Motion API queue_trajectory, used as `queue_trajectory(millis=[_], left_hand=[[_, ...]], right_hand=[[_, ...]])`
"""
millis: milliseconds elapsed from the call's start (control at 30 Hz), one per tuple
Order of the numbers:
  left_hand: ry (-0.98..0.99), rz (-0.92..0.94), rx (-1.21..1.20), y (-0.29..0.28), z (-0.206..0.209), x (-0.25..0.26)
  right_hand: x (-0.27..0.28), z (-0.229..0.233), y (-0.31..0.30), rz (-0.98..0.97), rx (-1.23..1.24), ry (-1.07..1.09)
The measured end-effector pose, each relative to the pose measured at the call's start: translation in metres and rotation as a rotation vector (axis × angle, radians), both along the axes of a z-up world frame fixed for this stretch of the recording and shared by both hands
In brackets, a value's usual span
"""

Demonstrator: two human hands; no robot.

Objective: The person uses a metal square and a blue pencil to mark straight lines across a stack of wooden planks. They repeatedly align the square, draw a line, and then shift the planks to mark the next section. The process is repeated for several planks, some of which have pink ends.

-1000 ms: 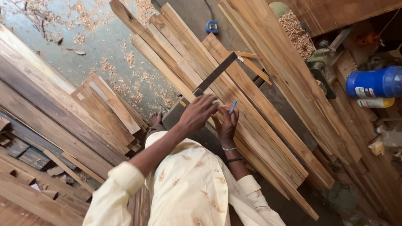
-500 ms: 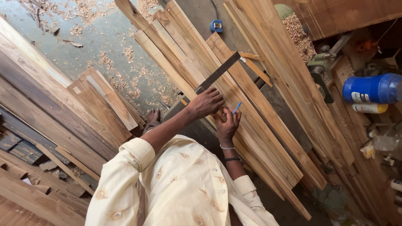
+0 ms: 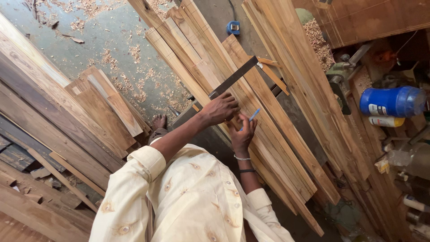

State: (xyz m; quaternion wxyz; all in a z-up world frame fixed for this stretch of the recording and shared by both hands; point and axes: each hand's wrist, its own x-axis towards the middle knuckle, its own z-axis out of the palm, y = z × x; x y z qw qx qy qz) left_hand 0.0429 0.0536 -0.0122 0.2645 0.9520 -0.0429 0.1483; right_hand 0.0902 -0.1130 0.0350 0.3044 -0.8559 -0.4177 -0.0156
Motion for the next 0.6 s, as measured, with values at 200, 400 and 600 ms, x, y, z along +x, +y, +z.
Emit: queue_trajectory(millis=[200, 400, 600], left_hand=[[-0.038, 0.045, -0.036, -0.005, -0.006, 0.003], [0.012, 0.041, -0.042, -0.006, -0.001, 0.002], [-0.056, 0.068, -0.063, -0.007, -0.005, 0.003]], right_hand=[[0.019, 0.060, 0.022, 0.015, 0.305, 0.542], [0.055, 0.084, 0.062, 0.082, 0.313, 0.914], [0.076, 0.048, 0.103, 0.201, 0.137, 1.049]])
